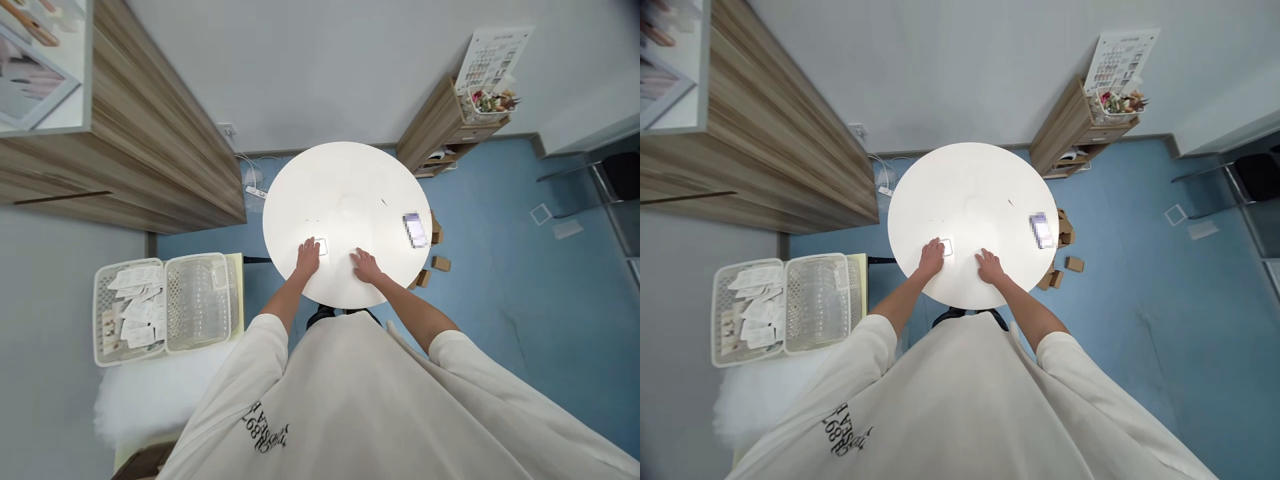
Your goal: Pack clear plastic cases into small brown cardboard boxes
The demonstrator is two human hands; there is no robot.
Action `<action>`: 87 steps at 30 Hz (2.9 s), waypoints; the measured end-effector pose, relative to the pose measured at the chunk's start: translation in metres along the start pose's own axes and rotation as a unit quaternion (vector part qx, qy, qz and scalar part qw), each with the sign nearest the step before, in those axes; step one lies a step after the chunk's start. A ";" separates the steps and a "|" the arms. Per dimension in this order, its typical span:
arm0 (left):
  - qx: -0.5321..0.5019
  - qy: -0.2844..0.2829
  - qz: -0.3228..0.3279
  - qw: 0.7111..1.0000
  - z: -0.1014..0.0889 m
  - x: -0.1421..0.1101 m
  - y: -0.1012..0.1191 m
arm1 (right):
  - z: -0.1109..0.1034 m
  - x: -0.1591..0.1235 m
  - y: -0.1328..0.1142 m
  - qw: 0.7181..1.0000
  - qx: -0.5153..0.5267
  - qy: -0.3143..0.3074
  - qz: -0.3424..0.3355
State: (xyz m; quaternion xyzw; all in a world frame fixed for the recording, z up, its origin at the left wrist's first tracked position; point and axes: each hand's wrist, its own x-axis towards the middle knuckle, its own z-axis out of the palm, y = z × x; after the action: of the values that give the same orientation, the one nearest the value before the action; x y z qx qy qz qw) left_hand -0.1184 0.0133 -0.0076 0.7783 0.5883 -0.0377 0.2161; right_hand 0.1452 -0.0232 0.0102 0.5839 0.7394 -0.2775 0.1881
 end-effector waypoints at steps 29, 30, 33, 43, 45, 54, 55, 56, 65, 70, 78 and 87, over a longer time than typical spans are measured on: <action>-0.005 -0.015 0.083 0.996 0.016 0.043 0.121 | 0.024 -0.040 0.067 0.994 -0.016 0.060 -0.093; 0.002 -0.010 0.081 0.997 0.018 0.045 0.121 | 0.024 -0.039 0.067 0.993 -0.021 0.063 -0.097; 0.020 -0.007 0.082 0.996 0.022 0.049 0.120 | 0.024 -0.037 0.067 0.992 -0.034 0.070 -0.101; 0.006 -0.019 0.049 0.999 0.030 0.043 0.116 | 0.029 -0.031 0.069 0.988 -0.062 0.086 -0.117; 0.006 -0.015 0.051 0.999 0.031 0.037 0.115 | 0.029 -0.031 0.072 0.986 -0.068 0.088 -0.123; 0.007 -0.016 0.042 0.999 0.031 0.028 0.113 | 0.027 -0.032 0.075 0.984 -0.091 0.092 -0.126; 0.012 -0.020 0.043 0.999 0.031 0.032 0.113 | 0.027 -0.032 0.073 0.984 -0.091 0.090 -0.125; 0.017 -0.024 0.045 0.999 0.030 0.034 0.112 | 0.026 -0.031 0.070 0.984 -0.089 0.087 -0.126; 0.024 -0.035 0.048 0.998 0.028 0.034 0.112 | 0.030 -0.027 0.056 0.987 -0.086 0.065 -0.121; 0.017 -0.041 0.043 0.998 0.029 0.032 0.111 | 0.031 -0.027 0.054 0.986 -0.093 0.068 -0.119; -0.035 -0.024 0.039 0.998 0.030 0.025 0.107 | 0.029 -0.026 0.047 0.989 -0.078 0.056 -0.114; -0.056 -0.042 0.037 0.997 0.024 0.011 0.093 | -0.006 -0.012 0.057 0.995 0.042 0.040 -0.081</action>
State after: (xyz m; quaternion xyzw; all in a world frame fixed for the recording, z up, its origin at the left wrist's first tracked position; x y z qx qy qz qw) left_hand -0.0234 -0.0059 -0.0050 0.7840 0.5508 -0.0289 0.2849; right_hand 0.2039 -0.0194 0.0113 0.5396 0.7791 -0.2991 0.1111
